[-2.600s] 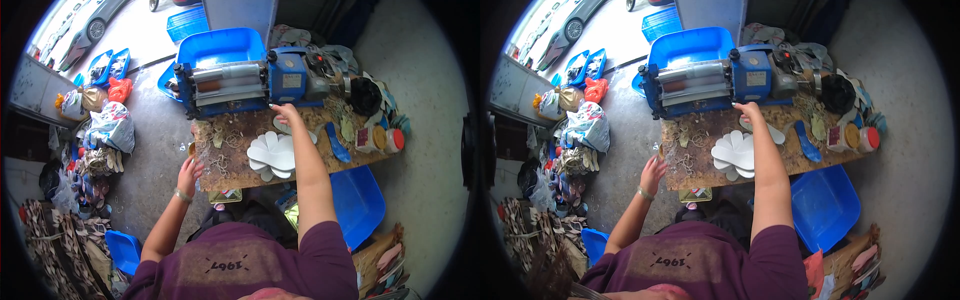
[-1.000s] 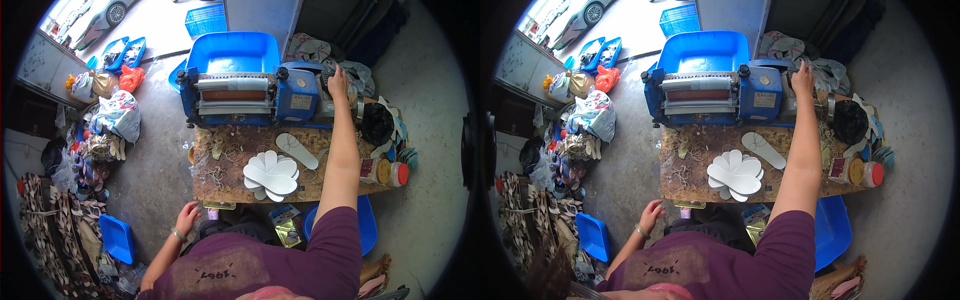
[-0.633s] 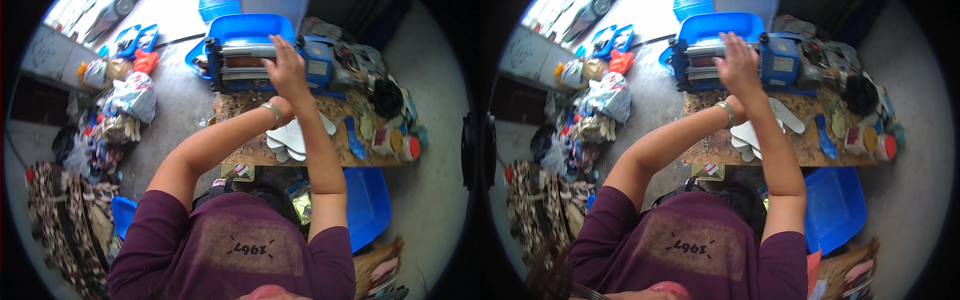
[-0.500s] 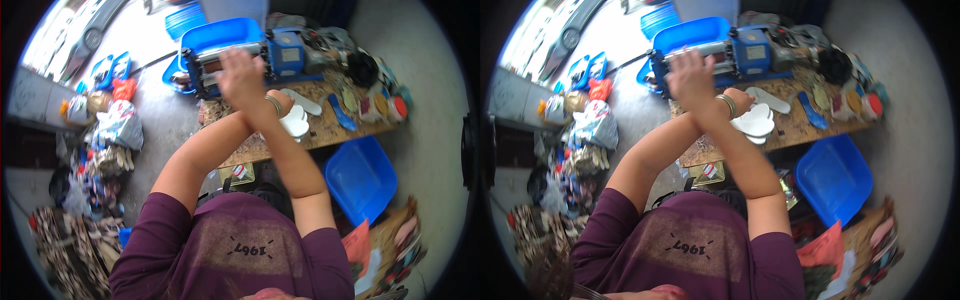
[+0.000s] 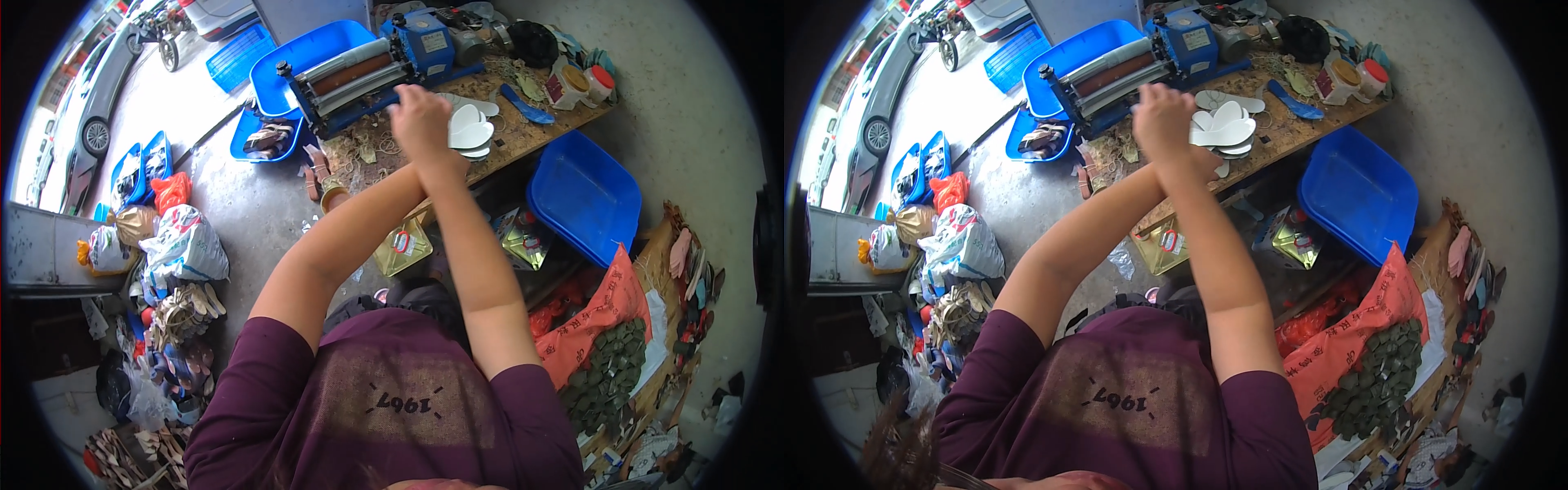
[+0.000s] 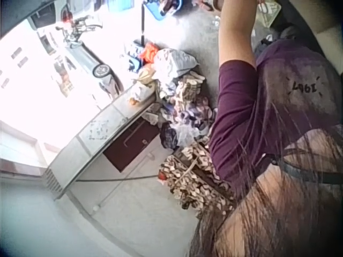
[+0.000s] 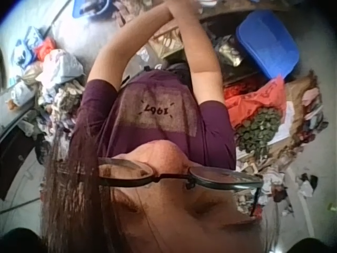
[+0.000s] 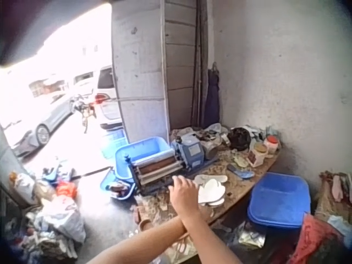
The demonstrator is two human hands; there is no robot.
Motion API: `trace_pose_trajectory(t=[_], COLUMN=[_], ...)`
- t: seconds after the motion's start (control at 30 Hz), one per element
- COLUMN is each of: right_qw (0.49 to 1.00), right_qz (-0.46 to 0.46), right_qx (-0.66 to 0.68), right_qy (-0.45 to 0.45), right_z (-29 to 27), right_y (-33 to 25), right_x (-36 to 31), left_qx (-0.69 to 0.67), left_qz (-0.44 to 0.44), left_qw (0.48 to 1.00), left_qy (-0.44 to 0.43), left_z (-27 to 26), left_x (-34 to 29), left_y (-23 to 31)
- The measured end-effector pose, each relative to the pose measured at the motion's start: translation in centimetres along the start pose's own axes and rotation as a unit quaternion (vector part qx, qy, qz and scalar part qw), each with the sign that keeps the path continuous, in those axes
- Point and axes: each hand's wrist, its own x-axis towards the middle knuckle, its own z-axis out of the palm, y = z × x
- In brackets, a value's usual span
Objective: Feeding shoe insoles into a rolling glue machine for manufacturing.
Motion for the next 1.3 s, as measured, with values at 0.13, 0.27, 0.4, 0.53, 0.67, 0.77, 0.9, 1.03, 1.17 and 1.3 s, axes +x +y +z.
trace_pose_trajectory(t=[0.13,0.27,0.4,0.53,0.67,0.77,0.9,1.03,1.17,1.3], right_qw=[0.979,0.956,0.96,0.869,0.689,0.822,0.806,0.74,0.616,0.444], right_qz=[-0.166,-0.14,-0.102,0.349,0.589,0.493,0.543,0.573,0.613,0.627], right_qx=[0.116,0.259,0.261,0.342,0.415,0.276,0.198,0.322,0.481,0.635], right_qy=[0.033,0.003,0.005,0.077,-0.079,-0.071,-0.126,-0.146,-0.115,-0.079], right_z=[0.4,-0.6,1.2,5.2,11.0,15.7,18.3,18.2,17.8,17.7], right_y=[-7.9,-8.4,0.2,14.6,26.3,29.2,29.1,28.4,27.9,28.0], right_x=[-6.6,-11.3,-13.9,-16.7,-18.0,-17.2,-15.7,-14.5,-14.1,-14.5], left_qx=[-0.419,-0.856,-0.888,-0.761,-0.772,-0.753,-0.76,-0.753,-0.789,-0.777], left_qz=[-0.07,-0.235,-0.315,-0.434,-0.407,-0.421,-0.444,-0.462,-0.437,-0.418], left_qw=[0.904,0.46,0.335,0.472,0.474,0.493,0.462,0.445,0.412,0.449], left_qy=[0.053,-0.008,-0.021,0.094,0.114,0.113,0.108,0.143,0.129,0.139], left_z=[2.1,7.4,14.2,17.1,17.8,17.7,17.4,16.8,15.8,15.2], left_x=[1.2,1.1,-1.8,-1.5,3.1,6.9,9.9,10.8,11.1,11.2], left_y=[-0.2,-2.3,-4.9,-10.2,-12.0,-11.7,-11.2,-11.4,-12.1,-12.0])
